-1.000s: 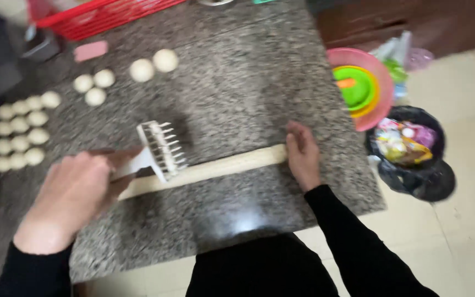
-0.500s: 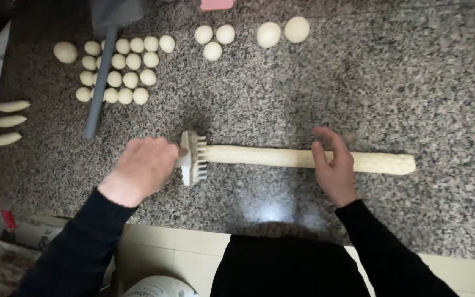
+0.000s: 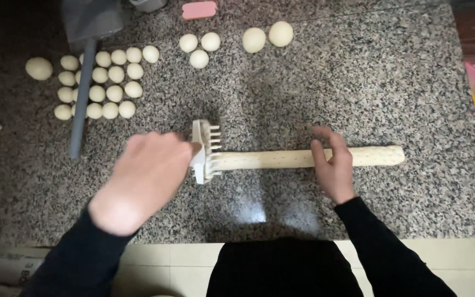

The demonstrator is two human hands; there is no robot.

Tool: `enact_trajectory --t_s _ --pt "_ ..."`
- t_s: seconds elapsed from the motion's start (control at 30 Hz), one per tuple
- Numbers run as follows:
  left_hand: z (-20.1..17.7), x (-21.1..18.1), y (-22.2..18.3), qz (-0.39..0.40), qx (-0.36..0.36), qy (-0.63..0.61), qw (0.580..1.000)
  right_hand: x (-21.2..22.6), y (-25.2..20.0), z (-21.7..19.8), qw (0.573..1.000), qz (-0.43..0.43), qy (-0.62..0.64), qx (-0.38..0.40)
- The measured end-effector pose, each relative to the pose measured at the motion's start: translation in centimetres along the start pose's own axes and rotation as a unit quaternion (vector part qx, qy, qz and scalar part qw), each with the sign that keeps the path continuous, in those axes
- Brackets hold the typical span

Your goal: Shaping a large piece of dough into a roll, applying a pattern with a roller tool, and placing it on a baking tray

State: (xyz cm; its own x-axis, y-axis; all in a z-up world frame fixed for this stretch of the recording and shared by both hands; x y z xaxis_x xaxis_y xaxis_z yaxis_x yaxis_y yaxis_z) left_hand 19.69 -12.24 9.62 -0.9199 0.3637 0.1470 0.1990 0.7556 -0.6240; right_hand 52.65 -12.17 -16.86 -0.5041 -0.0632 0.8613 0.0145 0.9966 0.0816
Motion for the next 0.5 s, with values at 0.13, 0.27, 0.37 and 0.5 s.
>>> enact_trajectory --t_s 0.13,0.27,0.37,0.5 --pt "1.8 -1.7 1.9 -0.007 -0.01 -0.008 1.0 1.3 -0.6 -0.7 0.998 0.06 0.026 0.006" --pt "7.0 -2.1 8.2 0.062 -0.045 -0.025 0.997 -0.6 -0.9 -1.0 0.999 0.002 0.008 -0.044" --pt "1.2 -2.9 4.1 0.062 -0.035 -0.038 0.997 -2.2 -0.6 -1.9 0.999 -0.003 0.002 -0.047" --pt "-3.3 -4.5 0.8 0.05 -0.021 -0.03 0.998 -3.0 0.0 -2.2 0.998 -0.03 0.001 -0.055"
Point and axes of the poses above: each hand's wrist, its own y-axis towards the middle knuckle, its own z-axis out of the palm, x = y × z, the point moved 1 cm from there along y, towards the middle knuckle
